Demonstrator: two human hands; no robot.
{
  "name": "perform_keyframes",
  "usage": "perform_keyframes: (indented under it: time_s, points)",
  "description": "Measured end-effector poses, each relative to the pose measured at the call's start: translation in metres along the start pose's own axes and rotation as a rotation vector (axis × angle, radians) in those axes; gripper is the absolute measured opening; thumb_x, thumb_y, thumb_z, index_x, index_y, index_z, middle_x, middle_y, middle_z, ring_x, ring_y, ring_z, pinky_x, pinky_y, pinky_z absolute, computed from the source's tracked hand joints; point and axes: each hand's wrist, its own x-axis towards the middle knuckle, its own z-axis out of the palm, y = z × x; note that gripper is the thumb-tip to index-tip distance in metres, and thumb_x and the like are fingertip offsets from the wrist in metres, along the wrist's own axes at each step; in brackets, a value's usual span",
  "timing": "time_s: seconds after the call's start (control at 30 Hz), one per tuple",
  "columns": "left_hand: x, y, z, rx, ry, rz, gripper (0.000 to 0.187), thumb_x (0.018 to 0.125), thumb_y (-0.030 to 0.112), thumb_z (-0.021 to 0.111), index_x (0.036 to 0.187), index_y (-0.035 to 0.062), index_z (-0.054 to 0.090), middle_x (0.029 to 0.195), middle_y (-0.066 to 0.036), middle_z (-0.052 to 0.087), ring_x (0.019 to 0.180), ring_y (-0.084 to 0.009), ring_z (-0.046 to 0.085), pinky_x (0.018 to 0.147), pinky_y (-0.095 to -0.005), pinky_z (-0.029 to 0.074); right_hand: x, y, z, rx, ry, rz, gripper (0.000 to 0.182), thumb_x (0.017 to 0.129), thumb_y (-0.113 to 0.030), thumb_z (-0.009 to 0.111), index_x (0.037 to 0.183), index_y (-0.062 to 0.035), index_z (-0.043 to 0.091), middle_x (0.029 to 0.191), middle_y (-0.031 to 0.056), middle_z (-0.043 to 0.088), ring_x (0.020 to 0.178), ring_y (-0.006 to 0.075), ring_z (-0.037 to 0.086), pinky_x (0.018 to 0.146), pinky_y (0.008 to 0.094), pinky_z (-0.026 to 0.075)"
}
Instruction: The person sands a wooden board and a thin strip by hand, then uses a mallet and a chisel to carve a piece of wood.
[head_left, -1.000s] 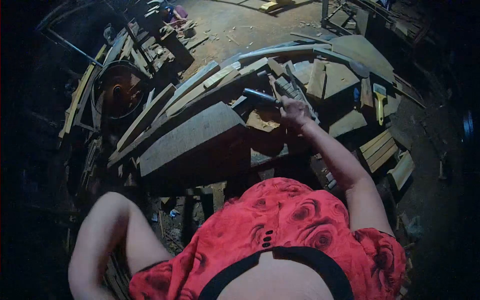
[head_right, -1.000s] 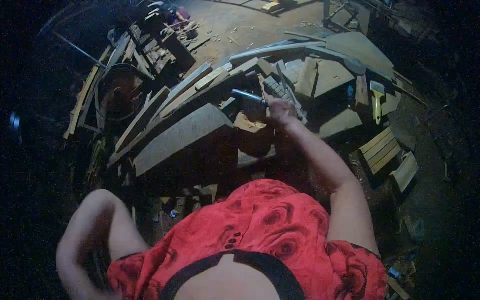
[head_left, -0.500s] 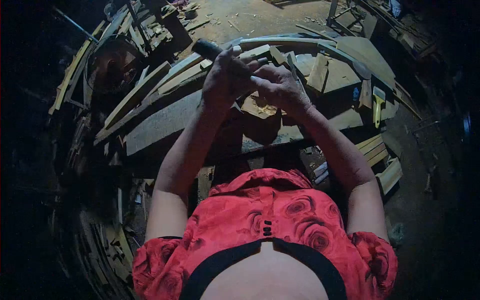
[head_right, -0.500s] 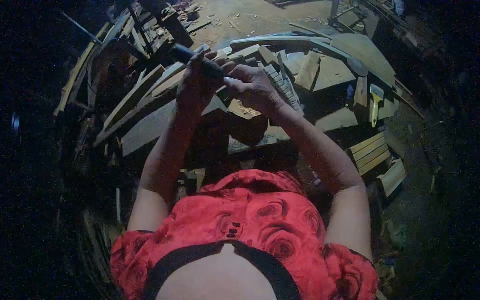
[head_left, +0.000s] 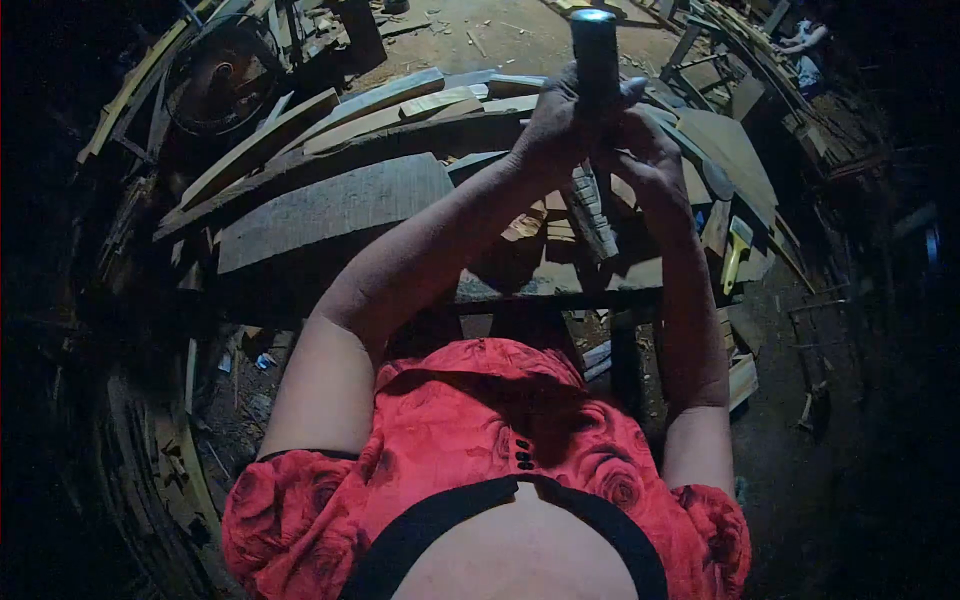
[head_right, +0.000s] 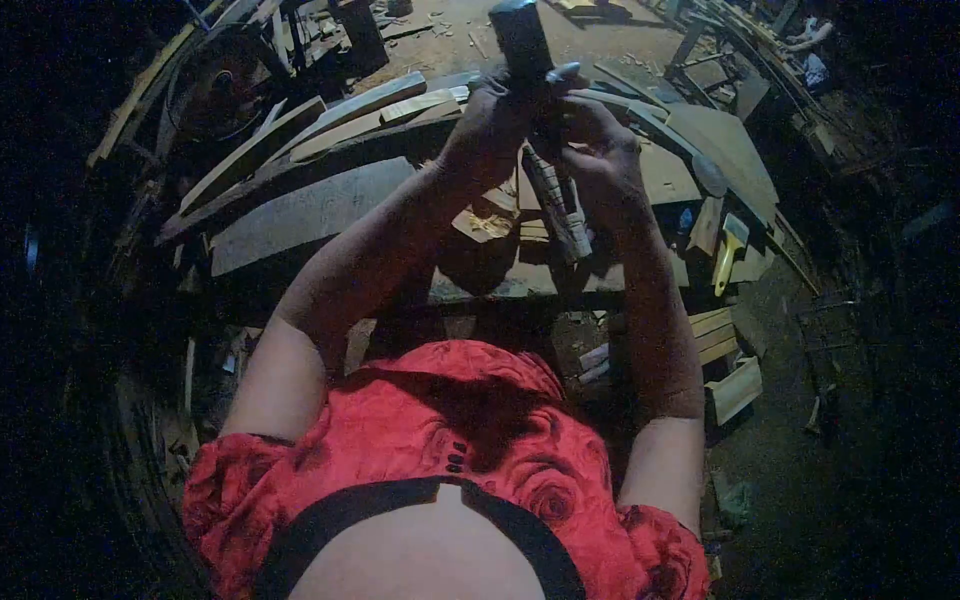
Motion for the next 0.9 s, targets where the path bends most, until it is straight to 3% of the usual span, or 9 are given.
perform_keyframes:
  time_s: [0.07,0.13,0.2,0.3,0.4,0.57,0.77,0.87,0.9]
  points:
    - [-0.002,0.007,-0.007,-0.054,0.007,-0.052,0.025,0.081,0.029,0.064,0.083,0.0071,0.053,0.065,0.002,0.052,0.060,-0.0054,0.053,0.052,-0.0197,0.044,-0.007,0.013,-0.020,-0.125,0.041,0.088,0.041,0.075,-0.010,0.064,0.112,-0.0018,0.051,0.097,0.0057,0.057,0.093,0.0129,0.054,0.079,0.0274,0.046]
    - [-0.001,-0.003,-0.026,-0.091,0.038,-0.017,0.031,0.082,0.030,0.060,0.096,0.0024,0.057,0.079,-0.008,0.062,0.070,-0.0117,0.060,0.058,-0.0248,0.048,-0.016,0.040,-0.034,-0.266,0.043,0.117,0.042,0.075,-0.013,0.066,0.113,-0.0015,0.051,0.097,0.0064,0.057,0.093,0.0136,0.054,0.075,0.0279,0.047]
    - [-0.006,-0.002,-0.040,-0.049,0.069,-0.034,0.029,0.081,0.028,0.062,0.095,0.0032,0.056,0.076,-0.007,0.060,0.067,-0.0121,0.060,0.056,-0.0238,0.049,-0.027,0.075,-0.045,-0.593,0.012,0.279,0.047,0.071,-0.025,0.068,0.110,-0.0051,0.052,0.098,0.0154,0.057,0.083,0.0225,0.059,0.070,0.0341,0.047]
    - [-0.010,-0.006,-0.051,0.023,0.176,0.065,0.021,0.079,0.023,0.064,0.082,0.0060,0.053,0.061,0.000,0.054,0.049,-0.0082,0.054,0.042,-0.0217,0.044,-0.044,0.097,-0.031,-1.091,-0.122,0.263,0.059,0.068,-0.030,0.069,0.116,-0.0057,0.044,0.096,0.0180,0.054,0.091,0.0332,0.055,0.076,0.0421,0.045]
    - [-0.019,-0.010,-0.063,0.116,0.261,-0.003,0.019,0.078,0.021,0.064,0.079,0.0069,0.052,0.055,0.000,0.052,0.044,-0.0076,0.051,0.038,-0.0218,0.041,-0.057,0.116,-0.012,-1.350,-0.073,0.248,0.071,0.066,-0.035,0.071,0.123,-0.0065,0.039,0.103,0.0177,0.047,0.099,0.0347,0.047,0.083,0.0421,0.042]
    - [-0.028,-0.019,-0.078,0.226,0.307,-0.038,0.020,0.077,0.023,0.065,0.077,0.0071,0.053,0.053,0.001,0.051,0.044,-0.0065,0.051,0.040,-0.0208,0.041,-0.052,0.134,-0.013,-1.406,-0.063,0.288,0.078,0.062,-0.040,0.072,0.123,-0.0073,0.037,0.108,0.0169,0.046,0.103,0.0334,0.044,0.084,0.0433,0.040]
    - [-0.033,-0.034,-0.087,0.398,0.307,0.083,0.018,0.074,0.020,0.067,0.074,0.0049,0.056,0.058,0.000,0.055,0.046,-0.0049,0.051,0.040,-0.0208,0.040,-0.049,0.143,-0.028,-1.295,-0.024,0.258,0.060,0.062,-0.033,0.072,0.110,-0.0053,0.050,0.098,0.0163,0.053,0.096,0.0345,0.049,0.082,0.0436,0.042]
    - [-0.030,-0.056,-0.102,0.354,0.280,0.034,0.020,0.075,0.020,0.067,0.078,0.0049,0.054,0.060,0.001,0.054,0.048,-0.0048,0.051,0.040,-0.0213,0.040,-0.047,0.143,-0.038,-1.225,0.046,0.200,0.048,0.062,-0.027,0.073,0.099,-0.0018,0.055,0.085,0.0135,0.058,0.081,0.0305,0.056,0.072,0.0408,0.046]
    - [-0.026,-0.073,-0.111,0.418,0.228,0.150,0.022,0.074,0.020,0.067,0.081,0.0047,0.053,0.060,0.000,0.054,0.048,-0.0065,0.052,0.040,-0.0224,0.041,-0.047,0.142,-0.045,-0.919,0.060,0.273,0.044,0.062,-0.026,0.074,0.094,-0.0021,0.056,0.081,0.0128,0.058,0.073,0.0250,0.057,0.065,0.0364,0.046]
